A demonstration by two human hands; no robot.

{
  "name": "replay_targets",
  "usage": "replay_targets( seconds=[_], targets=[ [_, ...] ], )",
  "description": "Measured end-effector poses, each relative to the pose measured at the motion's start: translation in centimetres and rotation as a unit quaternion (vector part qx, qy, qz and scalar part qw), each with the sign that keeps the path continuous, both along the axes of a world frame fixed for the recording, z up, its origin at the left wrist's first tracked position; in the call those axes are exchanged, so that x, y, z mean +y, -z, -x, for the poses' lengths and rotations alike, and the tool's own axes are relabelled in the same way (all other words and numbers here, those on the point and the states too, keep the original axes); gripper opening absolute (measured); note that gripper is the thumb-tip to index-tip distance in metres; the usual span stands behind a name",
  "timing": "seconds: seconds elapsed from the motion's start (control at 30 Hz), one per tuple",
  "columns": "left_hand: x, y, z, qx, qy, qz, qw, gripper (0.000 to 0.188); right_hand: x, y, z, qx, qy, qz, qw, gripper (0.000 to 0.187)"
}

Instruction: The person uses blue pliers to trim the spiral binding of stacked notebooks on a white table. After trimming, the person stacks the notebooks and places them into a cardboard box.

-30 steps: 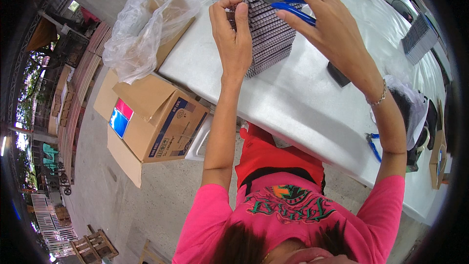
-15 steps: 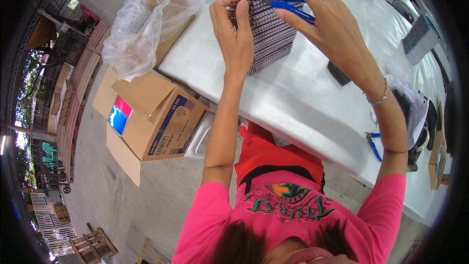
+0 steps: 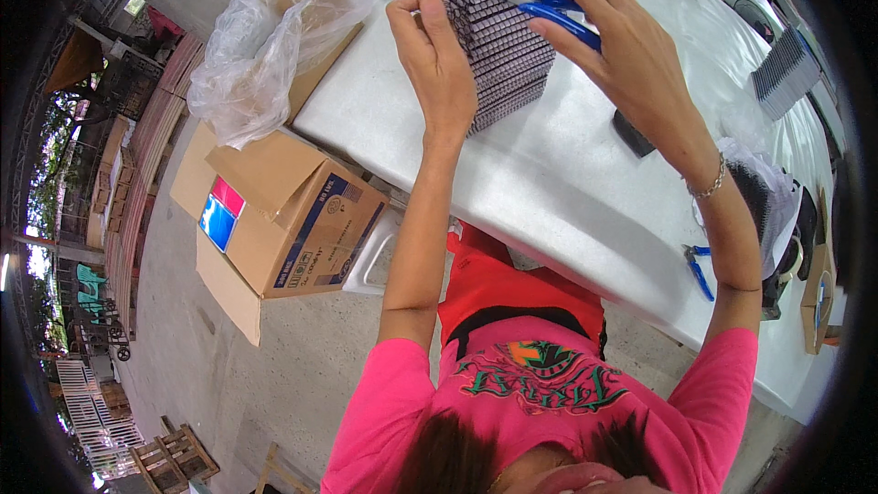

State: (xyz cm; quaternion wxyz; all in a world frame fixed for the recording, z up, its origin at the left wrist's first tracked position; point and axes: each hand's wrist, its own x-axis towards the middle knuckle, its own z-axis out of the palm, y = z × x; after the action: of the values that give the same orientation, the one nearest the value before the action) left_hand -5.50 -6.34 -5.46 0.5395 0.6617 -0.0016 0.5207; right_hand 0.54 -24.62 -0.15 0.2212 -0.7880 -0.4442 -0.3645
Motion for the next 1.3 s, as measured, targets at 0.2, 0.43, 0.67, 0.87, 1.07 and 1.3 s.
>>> replay_targets(
  seconds=[0.2,0.43,0.67,0.87,1.07,1.3],
  targets=[
    [-0.4,-0.6,0.4,-0.024,-0.003,0.009,1.0,0.037,0.3,0.2,-0.3,-0.032,0.007,0.011,0.999,0.051],
    [1.1,0.9,-0.5,0.005,-0.026,-0.095,0.995,0.032,1.2,0.4,-0.6,0.005,-0.012,0.012,1.0,0.047],
    [1.0,1.1,-0.7,-0.006,-0.033,-0.079,0.996,0.031,0.9,1.1,0.5,0.066,0.007,0.014,0.998,0.047],
    [0.3,0.6,-0.4,-0.043,0.008,-0.001,0.999,0.035,0.4,2.0,0.2,-0.025,-0.008,-0.025,0.999,0.053],
    [0.6,1.2,-0.3,-0.02,0.02,-0.034,0.999,0.038,0.9,2.3,-0.5,-0.009,0.0,0.005,1.0,0.055],
    [1.2,2.0,-0.2,0.003,-0.001,-0.059,0.998,0.029,1.2,-1.0,2.2,0.03,-0.002,0.046,0.998,0.041]
  ],
)
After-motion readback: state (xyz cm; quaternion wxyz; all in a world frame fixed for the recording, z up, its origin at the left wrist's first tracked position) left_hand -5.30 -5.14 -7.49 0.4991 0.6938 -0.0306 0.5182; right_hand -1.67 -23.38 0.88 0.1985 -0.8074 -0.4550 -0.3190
